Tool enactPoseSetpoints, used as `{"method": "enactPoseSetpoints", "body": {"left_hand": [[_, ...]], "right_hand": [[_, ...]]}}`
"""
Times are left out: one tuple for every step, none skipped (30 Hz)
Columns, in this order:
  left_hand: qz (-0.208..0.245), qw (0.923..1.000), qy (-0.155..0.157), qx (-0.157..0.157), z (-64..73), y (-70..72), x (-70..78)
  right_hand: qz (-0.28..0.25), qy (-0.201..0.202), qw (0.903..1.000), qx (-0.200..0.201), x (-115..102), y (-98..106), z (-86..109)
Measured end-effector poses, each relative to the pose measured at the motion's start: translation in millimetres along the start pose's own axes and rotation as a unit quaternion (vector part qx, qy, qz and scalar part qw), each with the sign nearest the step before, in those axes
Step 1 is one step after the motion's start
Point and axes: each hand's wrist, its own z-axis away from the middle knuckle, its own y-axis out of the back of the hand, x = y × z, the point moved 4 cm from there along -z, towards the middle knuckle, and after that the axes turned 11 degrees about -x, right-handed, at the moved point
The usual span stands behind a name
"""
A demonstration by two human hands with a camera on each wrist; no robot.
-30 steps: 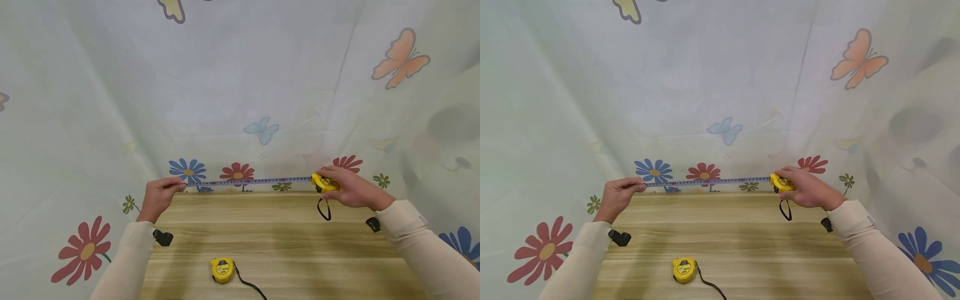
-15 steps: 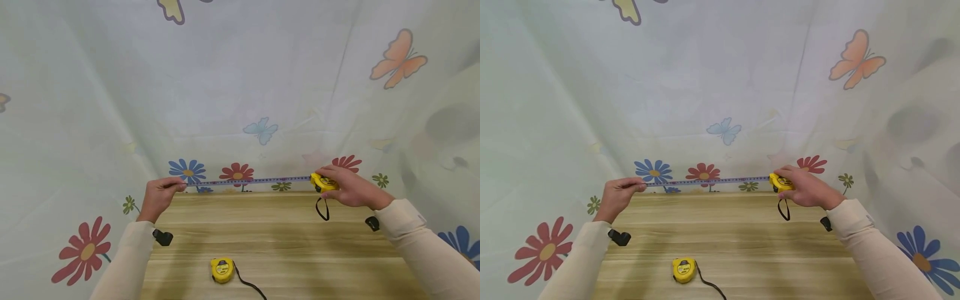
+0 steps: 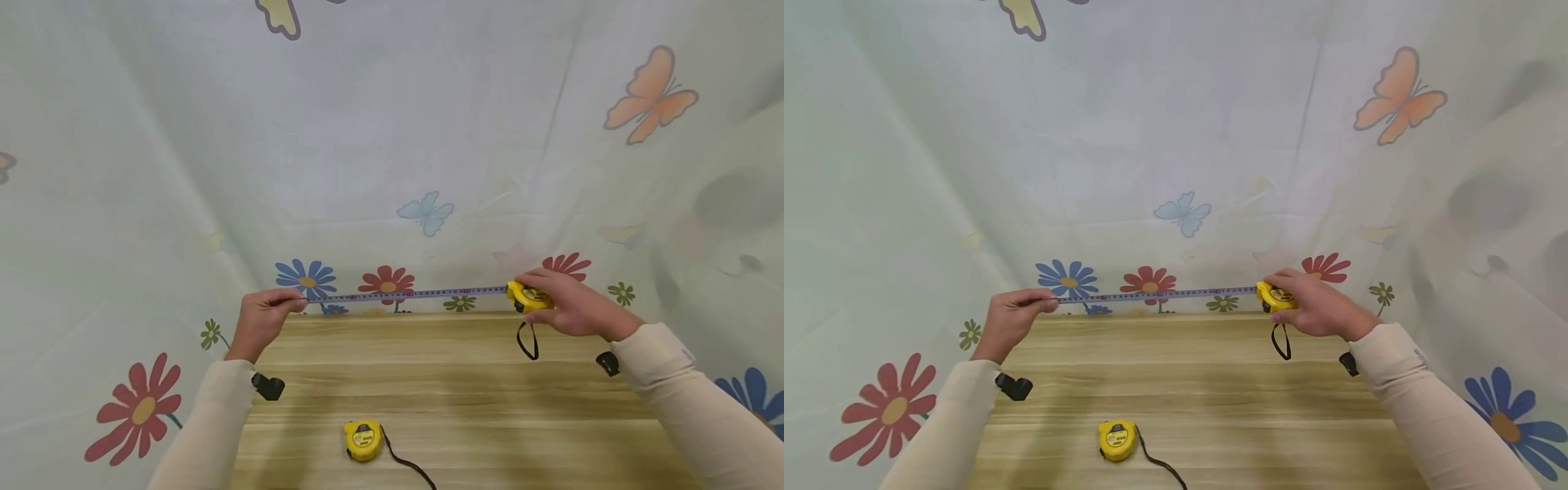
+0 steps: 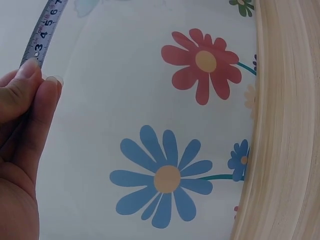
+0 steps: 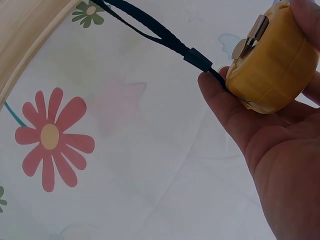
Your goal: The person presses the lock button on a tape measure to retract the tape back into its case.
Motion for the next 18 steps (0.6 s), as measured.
{"method": "enactPoseSetpoints", "body": {"left_hand": [[0.002, 1.0000, -0.001, -0.001, -0.5, -0.6, 0.1], [0.004, 1.0000, -0.004, -0.003, -0.9, -1.5, 0.6], [0.006, 0.9999, -0.006, -0.005, -1.2, -2.5, 0.9], [0.009, 0.9999, -0.009, -0.007, -1.1, -2.8, 1.2], [0.011, 0.9999, -0.011, -0.007, -1.1, -3.1, 1.5], [0.013, 0.9998, -0.013, -0.008, -1.1, -3.3, 1.7], [0.014, 0.9998, -0.015, -0.009, -1.0, -3.4, 1.9], [0.014, 0.9997, -0.016, -0.009, -0.8, -3.5, 2.0], [0.015, 0.9997, -0.015, -0.008, -0.6, -3.3, 1.9], [0.017, 0.9997, -0.013, -0.006, -0.4, -2.9, 1.8], [0.019, 0.9997, -0.011, -0.005, 0.0, -2.8, 1.8], [0.021, 0.9997, -0.009, -0.005, 0.5, -2.6, 1.9], [0.023, 0.9997, -0.007, -0.005, 0.9, -2.5, 2.1], [0.025, 0.9997, -0.006, -0.006, 1.2, -2.5, 2.4], [0.026, 0.9996, -0.005, -0.008, 1.4, -2.6, 2.8], [0.025, 0.9996, -0.004, -0.009, 1.4, -2.5, 3.3], [0.025, 0.9996, -0.004, -0.009, 1.3, -2.4, 3.8], [0.023, 0.9997, -0.005, -0.009, 1.1, -2.2, 4.1]], "right_hand": [[-0.001, -0.001, 1.0000, 0.000, 0.1, -0.5, 0.6], [-0.003, -0.002, 1.0000, 0.000, 0.2, -1.0, 1.3], [-0.002, -0.005, 1.0000, -0.001, 0.3, -1.6, 2.1], [-0.003, -0.006, 1.0000, -0.003, 0.4, -2.0, 2.0], [-0.004, -0.008, 0.9999, -0.005, 0.6, -2.4, 2.0], [-0.004, -0.010, 0.9999, -0.007, 0.6, -2.6, 2.2], [-0.002, -0.011, 0.9999, -0.008, 0.6, -2.9, 2.4], [-0.002, -0.012, 0.9999, -0.008, 0.5, -3.1, 2.3], [0.000, -0.011, 0.9999, -0.007, 0.2, -3.3, 1.9], [-0.001, -0.009, 0.9999, -0.006, -0.2, -3.5, 1.4], [-0.001, -0.007, 1.0000, -0.005, -0.8, -3.6, 0.5], [-0.002, -0.004, 1.0000, -0.004, -1.6, -3.7, -0.4], [-0.002, -0.001, 1.0000, -0.003, -2.3, -3.8, -1.2], [-0.003, 0.001, 1.0000, -0.002, -2.9, -3.7, -1.8], [-0.004, 0.002, 1.0000, -0.002, -3.5, -3.7, -2.2], [-0.004, 0.003, 1.0000, -0.002, -4.0, -3.5, -2.4], [-0.004, 0.003, 1.0000, -0.002, -4.4, -3.4, -2.6], [-0.004, 0.003, 1.0000, -0.002, -4.7, -3.2, -2.7]]}}
